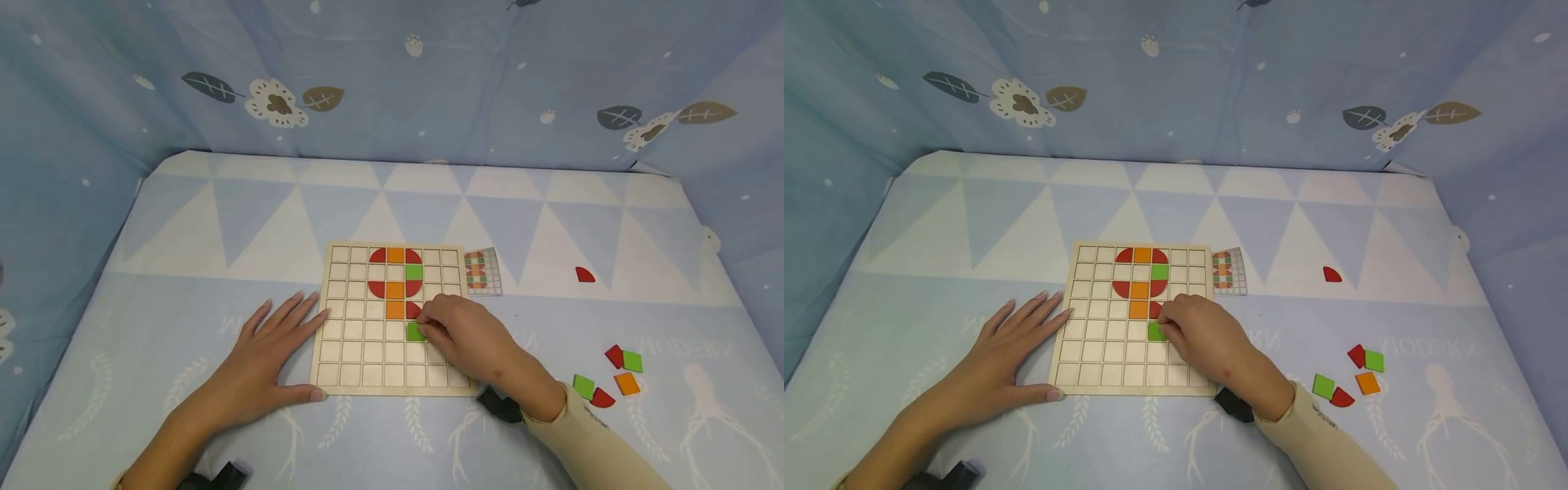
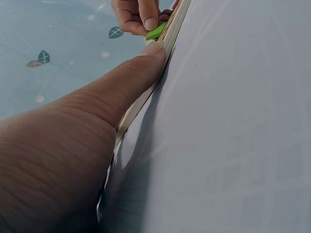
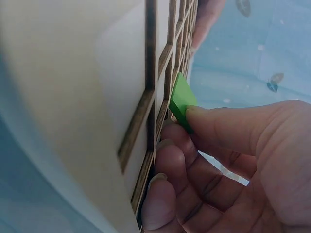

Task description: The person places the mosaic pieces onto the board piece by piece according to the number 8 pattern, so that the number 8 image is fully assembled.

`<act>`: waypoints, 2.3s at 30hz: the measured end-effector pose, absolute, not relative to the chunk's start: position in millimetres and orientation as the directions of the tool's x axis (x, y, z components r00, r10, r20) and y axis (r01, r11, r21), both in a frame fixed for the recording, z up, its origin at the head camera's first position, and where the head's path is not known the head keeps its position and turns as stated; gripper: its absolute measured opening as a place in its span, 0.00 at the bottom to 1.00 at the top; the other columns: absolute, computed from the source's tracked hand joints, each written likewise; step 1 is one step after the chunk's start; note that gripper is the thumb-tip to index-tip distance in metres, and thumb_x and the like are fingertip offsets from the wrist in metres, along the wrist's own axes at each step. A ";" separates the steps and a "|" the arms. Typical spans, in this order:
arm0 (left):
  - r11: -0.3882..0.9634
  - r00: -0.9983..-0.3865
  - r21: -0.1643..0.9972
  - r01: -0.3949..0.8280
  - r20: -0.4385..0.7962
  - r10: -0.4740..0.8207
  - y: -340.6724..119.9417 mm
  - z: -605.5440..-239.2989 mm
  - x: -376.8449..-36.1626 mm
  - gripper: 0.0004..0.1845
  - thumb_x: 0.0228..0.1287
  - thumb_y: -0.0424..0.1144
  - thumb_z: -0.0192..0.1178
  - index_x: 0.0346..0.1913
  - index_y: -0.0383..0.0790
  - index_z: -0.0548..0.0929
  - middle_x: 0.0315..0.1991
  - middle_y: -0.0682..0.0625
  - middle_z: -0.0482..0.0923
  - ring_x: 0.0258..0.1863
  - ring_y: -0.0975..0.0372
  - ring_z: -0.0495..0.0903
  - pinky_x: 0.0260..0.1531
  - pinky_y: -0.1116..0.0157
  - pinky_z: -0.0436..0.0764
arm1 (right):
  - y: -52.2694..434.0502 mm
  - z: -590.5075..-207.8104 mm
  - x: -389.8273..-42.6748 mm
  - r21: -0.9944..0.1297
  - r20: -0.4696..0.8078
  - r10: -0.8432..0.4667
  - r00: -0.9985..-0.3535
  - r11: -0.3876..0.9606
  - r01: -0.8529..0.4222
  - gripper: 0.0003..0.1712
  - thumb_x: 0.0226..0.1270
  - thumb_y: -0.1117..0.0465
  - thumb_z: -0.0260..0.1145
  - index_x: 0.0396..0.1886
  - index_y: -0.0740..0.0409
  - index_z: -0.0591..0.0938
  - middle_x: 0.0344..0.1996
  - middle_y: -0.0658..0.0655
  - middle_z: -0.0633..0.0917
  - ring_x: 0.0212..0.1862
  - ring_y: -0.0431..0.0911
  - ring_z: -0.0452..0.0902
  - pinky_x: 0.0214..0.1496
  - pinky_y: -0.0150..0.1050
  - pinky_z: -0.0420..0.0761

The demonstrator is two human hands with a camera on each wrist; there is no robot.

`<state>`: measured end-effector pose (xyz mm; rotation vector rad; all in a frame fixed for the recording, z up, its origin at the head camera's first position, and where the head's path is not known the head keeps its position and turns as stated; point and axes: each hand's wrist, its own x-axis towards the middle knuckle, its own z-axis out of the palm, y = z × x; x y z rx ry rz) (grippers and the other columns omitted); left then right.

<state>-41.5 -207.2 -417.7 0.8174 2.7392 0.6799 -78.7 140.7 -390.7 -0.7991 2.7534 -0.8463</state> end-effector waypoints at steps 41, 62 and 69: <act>0.755 -0.832 0.467 0.460 -0.069 0.550 -206.1 -419.2 -40.7 0.59 0.56 0.78 0.63 0.85 0.55 0.55 0.86 0.53 0.45 0.84 0.53 0.41 0.79 0.51 0.32 | 242.9 -332.2 -105.3 -0.357 -0.092 -0.190 -0.977 0.923 -0.145 0.32 0.75 0.54 0.69 0.68 0.71 0.76 0.73 0.76 0.66 0.74 0.74 0.57 0.70 0.73 0.62; 0.755 -0.836 0.478 0.449 -0.074 0.544 -207.1 -419.6 -40.9 0.58 0.57 0.77 0.63 0.85 0.56 0.55 0.86 0.54 0.44 0.84 0.54 0.40 0.79 0.50 0.32 | 295.9 -356.2 -123.4 -0.309 -0.391 -0.220 -0.894 0.946 -0.098 0.32 0.75 0.58 0.66 0.71 0.72 0.72 0.71 0.78 0.67 0.71 0.74 0.63 0.68 0.72 0.65; 0.752 -0.824 0.467 0.465 -0.084 0.561 -201.8 -418.9 -44.8 0.58 0.57 0.77 0.63 0.85 0.56 0.54 0.86 0.54 0.43 0.84 0.55 0.39 0.79 0.50 0.32 | 322.5 -362.7 -92.3 -0.274 -0.369 -0.212 -0.905 0.955 -0.112 0.32 0.76 0.57 0.66 0.72 0.72 0.73 0.72 0.80 0.65 0.70 0.78 0.61 0.65 0.76 0.65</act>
